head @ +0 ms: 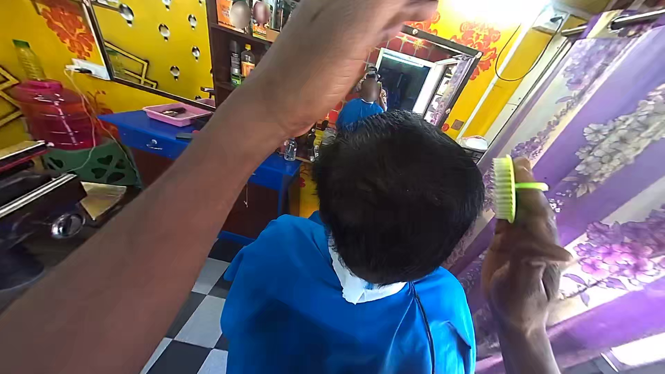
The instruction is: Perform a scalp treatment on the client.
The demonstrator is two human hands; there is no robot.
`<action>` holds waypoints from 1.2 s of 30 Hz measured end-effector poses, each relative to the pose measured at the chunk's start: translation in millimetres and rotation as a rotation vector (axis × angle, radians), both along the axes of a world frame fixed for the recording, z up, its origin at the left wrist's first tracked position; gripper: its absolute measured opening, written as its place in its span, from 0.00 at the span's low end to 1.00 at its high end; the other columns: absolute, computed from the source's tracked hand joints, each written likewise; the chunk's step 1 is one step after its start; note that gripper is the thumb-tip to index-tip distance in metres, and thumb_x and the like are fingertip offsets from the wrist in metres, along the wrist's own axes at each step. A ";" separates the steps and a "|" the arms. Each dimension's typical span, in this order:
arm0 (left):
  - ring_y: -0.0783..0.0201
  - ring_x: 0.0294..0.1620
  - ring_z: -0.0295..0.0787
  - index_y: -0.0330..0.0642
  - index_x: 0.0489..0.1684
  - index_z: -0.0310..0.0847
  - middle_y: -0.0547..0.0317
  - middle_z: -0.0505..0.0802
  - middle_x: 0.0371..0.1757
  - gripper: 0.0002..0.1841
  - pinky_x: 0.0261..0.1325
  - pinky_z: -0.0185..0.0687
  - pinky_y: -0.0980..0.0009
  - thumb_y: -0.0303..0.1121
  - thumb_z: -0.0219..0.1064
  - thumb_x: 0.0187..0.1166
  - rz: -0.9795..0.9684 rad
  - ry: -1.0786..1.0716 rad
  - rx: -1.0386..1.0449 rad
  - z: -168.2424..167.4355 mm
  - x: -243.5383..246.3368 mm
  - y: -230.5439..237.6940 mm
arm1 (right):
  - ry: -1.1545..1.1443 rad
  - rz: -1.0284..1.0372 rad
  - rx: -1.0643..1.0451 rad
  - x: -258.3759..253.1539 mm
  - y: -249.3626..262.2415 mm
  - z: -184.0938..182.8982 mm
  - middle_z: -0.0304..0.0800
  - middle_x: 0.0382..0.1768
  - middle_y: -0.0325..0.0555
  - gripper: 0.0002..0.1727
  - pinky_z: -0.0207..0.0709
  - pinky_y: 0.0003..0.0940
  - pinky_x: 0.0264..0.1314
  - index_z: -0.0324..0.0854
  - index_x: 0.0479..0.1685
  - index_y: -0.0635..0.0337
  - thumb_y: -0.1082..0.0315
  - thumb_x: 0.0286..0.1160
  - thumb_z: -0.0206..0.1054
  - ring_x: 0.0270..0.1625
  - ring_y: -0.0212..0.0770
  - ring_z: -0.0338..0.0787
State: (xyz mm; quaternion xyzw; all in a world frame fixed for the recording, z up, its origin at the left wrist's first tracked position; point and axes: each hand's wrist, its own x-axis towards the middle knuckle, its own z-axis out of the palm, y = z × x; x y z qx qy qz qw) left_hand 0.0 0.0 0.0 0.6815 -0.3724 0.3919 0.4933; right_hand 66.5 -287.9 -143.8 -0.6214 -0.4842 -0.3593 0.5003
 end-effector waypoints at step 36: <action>0.65 0.80 0.73 0.46 0.92 0.54 0.54 0.77 0.82 0.45 0.82 0.68 0.61 0.66 0.16 0.86 -0.501 0.435 -0.494 -135.1 69.3 -0.3 | -0.183 -0.045 -1.504 -1.9 149.7 190.3 0.93 0.48 0.25 0.46 0.79 0.36 0.70 0.92 0.49 0.40 0.22 0.79 0.30 0.60 0.25 0.88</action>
